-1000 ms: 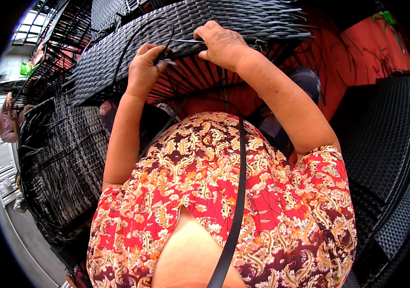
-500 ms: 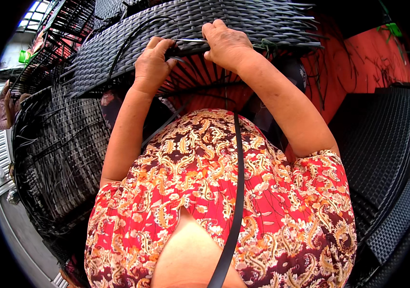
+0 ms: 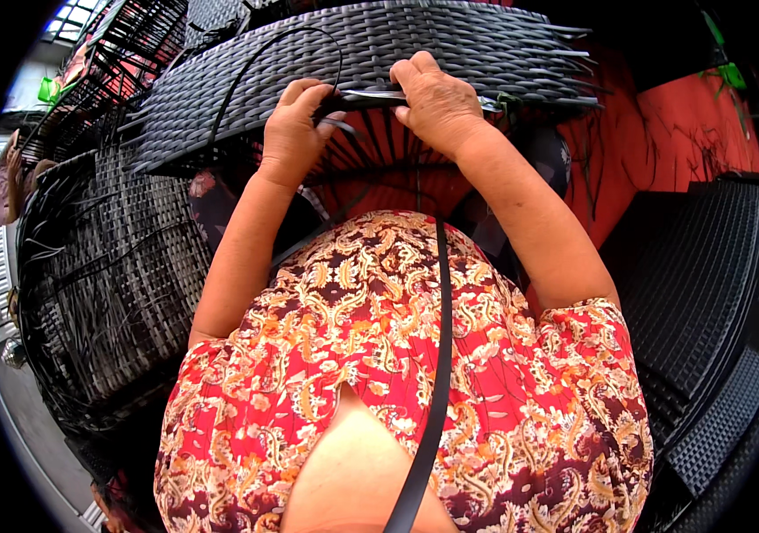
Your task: The person weaves black synthetic strips into a furniture component by hand, using a small tool to tuck the ends and align the weave.
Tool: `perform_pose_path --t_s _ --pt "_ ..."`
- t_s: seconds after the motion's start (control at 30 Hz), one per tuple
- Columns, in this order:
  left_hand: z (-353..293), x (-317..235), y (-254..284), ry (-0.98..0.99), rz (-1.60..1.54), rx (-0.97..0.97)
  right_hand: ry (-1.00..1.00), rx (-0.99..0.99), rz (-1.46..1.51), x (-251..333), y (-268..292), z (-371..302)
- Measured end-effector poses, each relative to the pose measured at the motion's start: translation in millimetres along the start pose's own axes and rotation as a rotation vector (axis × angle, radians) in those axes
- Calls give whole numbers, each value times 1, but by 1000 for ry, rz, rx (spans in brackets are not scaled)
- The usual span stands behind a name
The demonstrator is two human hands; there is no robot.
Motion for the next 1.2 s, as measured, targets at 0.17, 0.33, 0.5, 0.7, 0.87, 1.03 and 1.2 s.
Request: perform_pose_path --t_s 0.17,0.33,0.5,0.7,0.87,1.03,1.2 --pt "-9 28 42 49 10 -80 98 -3 184 19 13 12" --pt "-16 45 57 126 129 -43 173 52 150 66 3 28" --pt "-12 49 52 123 46 -32 147 123 47 80 -3 40" --pt "-7 43 25 155 43 64 99 188 0 65 -25 40" --pt "-6 39 26 133 51 55 98 247 3 65 -24 48" --pt "-12 39 25 126 18 8 99 171 -7 66 -24 46" --pt "-19 33 33 72 -14 -34 99 135 -35 75 -18 38"
Point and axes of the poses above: each hand's wrist, its own z-axis towards the middle knuckle, its own y-axis out of the back of the hand, x = y × z, the point moved 10 cm from there along z, towards the middle knuckle, and after that the axes turned 7 degrees about -z, right-handed, at the moved point
